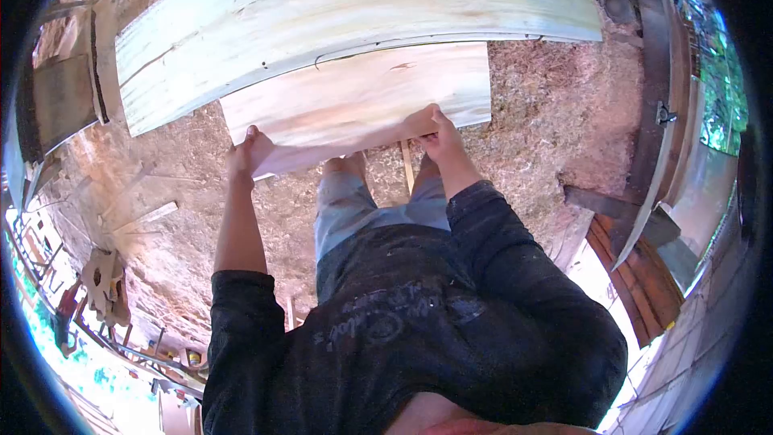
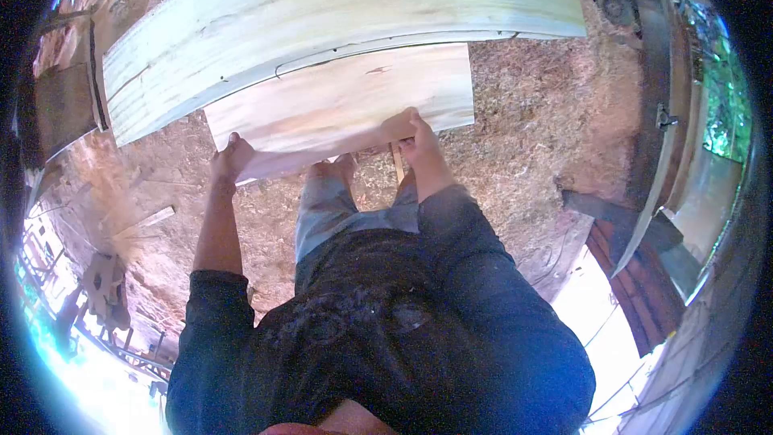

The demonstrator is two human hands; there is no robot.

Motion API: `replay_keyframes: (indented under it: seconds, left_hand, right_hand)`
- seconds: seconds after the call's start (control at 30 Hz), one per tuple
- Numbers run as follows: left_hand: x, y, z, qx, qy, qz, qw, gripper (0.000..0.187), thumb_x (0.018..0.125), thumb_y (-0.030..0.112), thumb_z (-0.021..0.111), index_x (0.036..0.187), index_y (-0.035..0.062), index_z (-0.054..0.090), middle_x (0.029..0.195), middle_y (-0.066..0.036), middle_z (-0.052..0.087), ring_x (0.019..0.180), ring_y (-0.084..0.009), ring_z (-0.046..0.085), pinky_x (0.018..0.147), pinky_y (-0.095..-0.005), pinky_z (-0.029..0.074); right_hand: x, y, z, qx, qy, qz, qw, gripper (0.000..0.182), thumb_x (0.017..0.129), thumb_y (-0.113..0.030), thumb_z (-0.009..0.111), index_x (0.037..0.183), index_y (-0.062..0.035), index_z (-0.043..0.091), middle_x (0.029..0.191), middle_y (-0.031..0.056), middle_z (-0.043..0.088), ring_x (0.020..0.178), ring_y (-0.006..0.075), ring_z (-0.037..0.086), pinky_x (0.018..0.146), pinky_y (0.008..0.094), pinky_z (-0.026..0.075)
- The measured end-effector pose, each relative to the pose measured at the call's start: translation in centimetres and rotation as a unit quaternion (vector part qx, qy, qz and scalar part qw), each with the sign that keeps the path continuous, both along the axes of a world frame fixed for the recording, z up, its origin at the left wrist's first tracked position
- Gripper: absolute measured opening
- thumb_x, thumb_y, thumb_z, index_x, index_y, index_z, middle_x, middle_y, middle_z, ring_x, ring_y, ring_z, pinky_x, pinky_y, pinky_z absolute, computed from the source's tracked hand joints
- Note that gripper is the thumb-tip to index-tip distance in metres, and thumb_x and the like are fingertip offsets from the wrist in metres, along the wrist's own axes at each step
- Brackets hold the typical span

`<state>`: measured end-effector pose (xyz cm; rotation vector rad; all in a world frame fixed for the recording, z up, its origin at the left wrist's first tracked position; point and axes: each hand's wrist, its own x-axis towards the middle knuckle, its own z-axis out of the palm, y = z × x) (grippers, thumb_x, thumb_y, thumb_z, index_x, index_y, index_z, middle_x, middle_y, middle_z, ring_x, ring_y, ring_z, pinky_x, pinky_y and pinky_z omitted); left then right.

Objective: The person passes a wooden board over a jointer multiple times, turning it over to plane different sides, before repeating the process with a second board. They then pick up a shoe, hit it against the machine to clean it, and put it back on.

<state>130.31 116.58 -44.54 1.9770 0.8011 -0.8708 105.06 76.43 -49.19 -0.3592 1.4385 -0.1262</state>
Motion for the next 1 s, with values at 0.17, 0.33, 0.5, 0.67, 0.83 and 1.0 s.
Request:
replay_keyframes:
  seconds: [0.17, 0.33, 0.5, 0.67, 0.83, 1.0]
  left_hand:
    - [-0.7, 0.9, -1.2, -0.056, -0.026, 0.021, 0.998, 0.070, 0.086, 0.050, 0.082, 0.132, 0.0001, 0.064, 0.123, -0.008, 0.069, 0.109, -0.0196, 0.064, 0.093, -0.0347, 0.050]
    - [-0.9, 2.2, -3.6, -0.063, -0.036, 0.015, 0.997, 0.075, 0.083, 0.054, 0.083, 0.133, 0.0013, 0.063, 0.124, -0.009, 0.069, 0.112, -0.0220, 0.064, 0.096, -0.0347, 0.049]
    - [-0.9, 1.6, -3.8, 0.139, -0.121, -0.180, 0.966, 0.088, 0.086, 0.064, 0.074, 0.146, 0.0024, 0.051, 0.146, -0.021, 0.056, 0.136, -0.0364, 0.054, 0.105, -0.0487, 0.047]
    - [-4.5, -7.2, 0.9, 0.294, -0.185, -0.344, 0.872, 0.089, 0.091, 0.054, 0.068, 0.158, 0.0100, 0.032, 0.169, -0.023, 0.015, 0.155, -0.0431, 0.020, 0.105, -0.0714, 0.039]
    - [-8.5, -16.8, 4.8, 0.116, -0.129, -0.585, 0.793, 0.085, 0.085, 0.041, 0.073, 0.154, 0.0057, 0.038, 0.167, -0.019, 0.022, 0.148, -0.0400, 0.037, 0.108, -0.0623, 0.045]
    - [-14.3, -25.9, 5.0, -0.008, -0.110, -0.661, 0.742, 0.079, 0.085, 0.051, 0.068, 0.144, -0.0008, 0.055, 0.128, -0.027, 0.067, 0.112, -0.0337, 0.070, 0.098, -0.0418, 0.054]
  right_hand:
    - [0.4, 0.2, 1.3, 0.001, 0.009, 0.006, 1.000, 0.052, 0.096, -0.031, 0.074, 0.139, -0.0098, 0.052, 0.132, 0.0124, 0.057, 0.122, 0.0329, 0.055, 0.103, 0.0561, 0.047]
    - [-0.1, -0.1, 2.5, -0.014, -0.009, 0.071, 0.997, 0.052, 0.093, -0.034, 0.077, 0.137, -0.0129, 0.058, 0.125, 0.0089, 0.062, 0.114, 0.0328, 0.059, 0.099, 0.0506, 0.050]
    - [-2.1, -2.5, 4.6, -0.150, 0.038, 0.641, 0.751, 0.044, 0.091, -0.038, 0.073, 0.125, -0.0102, 0.071, 0.103, 0.0115, 0.074, 0.096, 0.0279, 0.069, 0.090, 0.0405, 0.055]
    - [-5.3, -2.1, 9.7, -0.301, 0.034, 0.678, 0.669, 0.037, 0.092, -0.038, 0.069, 0.109, -0.0059, 0.076, 0.098, 0.0173, 0.076, 0.090, 0.0245, 0.073, 0.085, 0.0379, 0.057]
    - [-11.0, -2.8, 9.8, -0.332, 0.061, 0.696, 0.634, 0.030, 0.090, -0.037, 0.068, 0.105, -0.0122, 0.077, 0.102, 0.0158, 0.075, 0.095, 0.0276, 0.073, 0.085, 0.0442, 0.056]
    - [-21.1, -8.2, 8.0, -0.361, 0.119, 0.679, 0.628, 0.034, 0.087, -0.039, 0.069, 0.105, -0.0124, 0.077, 0.101, 0.0152, 0.075, 0.095, 0.0315, 0.072, 0.084, 0.0460, 0.056]
